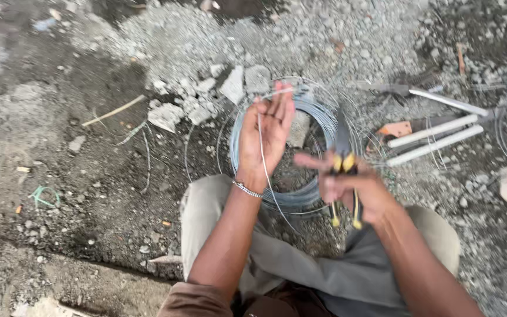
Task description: The person uncoils wire from a roll and cuts wire segments using pliers.
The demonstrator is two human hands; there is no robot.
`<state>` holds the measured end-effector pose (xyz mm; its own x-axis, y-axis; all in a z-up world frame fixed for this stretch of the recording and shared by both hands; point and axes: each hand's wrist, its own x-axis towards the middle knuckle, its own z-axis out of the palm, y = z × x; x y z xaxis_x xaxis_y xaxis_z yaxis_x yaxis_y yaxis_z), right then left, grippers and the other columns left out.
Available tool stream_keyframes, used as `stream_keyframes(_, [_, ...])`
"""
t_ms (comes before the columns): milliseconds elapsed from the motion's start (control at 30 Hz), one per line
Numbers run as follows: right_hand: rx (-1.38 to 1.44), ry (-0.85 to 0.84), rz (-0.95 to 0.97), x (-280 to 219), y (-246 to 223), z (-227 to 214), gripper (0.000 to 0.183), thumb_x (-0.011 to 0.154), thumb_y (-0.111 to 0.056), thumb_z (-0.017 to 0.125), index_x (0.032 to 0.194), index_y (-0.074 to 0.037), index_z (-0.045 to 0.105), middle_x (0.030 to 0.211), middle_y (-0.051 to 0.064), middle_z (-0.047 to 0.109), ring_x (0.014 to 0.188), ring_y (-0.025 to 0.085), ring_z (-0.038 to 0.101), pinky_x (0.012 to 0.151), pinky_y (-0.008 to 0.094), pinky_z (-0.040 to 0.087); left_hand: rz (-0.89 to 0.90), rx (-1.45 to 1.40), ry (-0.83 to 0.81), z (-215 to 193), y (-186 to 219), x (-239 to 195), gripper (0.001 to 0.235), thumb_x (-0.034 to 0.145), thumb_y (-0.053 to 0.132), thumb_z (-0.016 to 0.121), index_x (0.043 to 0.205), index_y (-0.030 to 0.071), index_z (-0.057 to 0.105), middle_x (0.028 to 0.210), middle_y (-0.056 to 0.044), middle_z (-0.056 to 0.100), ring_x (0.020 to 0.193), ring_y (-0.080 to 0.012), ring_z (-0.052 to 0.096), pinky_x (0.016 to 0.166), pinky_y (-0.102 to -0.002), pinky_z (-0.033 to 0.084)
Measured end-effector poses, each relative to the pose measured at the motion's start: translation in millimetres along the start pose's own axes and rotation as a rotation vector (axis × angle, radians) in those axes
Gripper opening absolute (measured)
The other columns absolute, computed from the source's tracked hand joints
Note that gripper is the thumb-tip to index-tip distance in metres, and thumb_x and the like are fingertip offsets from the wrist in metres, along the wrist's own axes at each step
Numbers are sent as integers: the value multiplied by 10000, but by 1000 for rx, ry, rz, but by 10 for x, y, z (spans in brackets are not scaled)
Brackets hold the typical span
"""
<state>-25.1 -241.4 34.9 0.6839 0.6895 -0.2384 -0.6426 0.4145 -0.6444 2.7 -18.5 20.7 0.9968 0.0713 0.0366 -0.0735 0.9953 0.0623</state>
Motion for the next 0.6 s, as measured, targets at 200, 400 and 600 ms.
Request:
stream_keyframes(200, [-304,-11,430,-15,386,96,327,788,10,720,1023,-63,504,1202,308,717,619,156,615,608,299,560,339,-129,-47,-186,661,245,214,1033,57,489,822,22,502,1051,-140,654,1157,-288,654,1130,-516,482])
stream_keyframes(400, [-514,95,385,8,207,-115,330,809,-45,743,1005,-55,478,969,217,738,618,171,631,576,311,555,187,-162,-350,-585,904,245,291,1154,170,529,899,31,517,821,-61,566,643,-149,583,559,-290,557])
stream_keyframes(600, [-890,493,5,-152,-139,-32,362,796,-55,788,1059,-48,540,835,98,634,636,144,533,568,326,465,536,1185,354,-7,399,86,49,997,121,553,1043,103,552,909,-101,571,783,-208,579,769,-466,516])
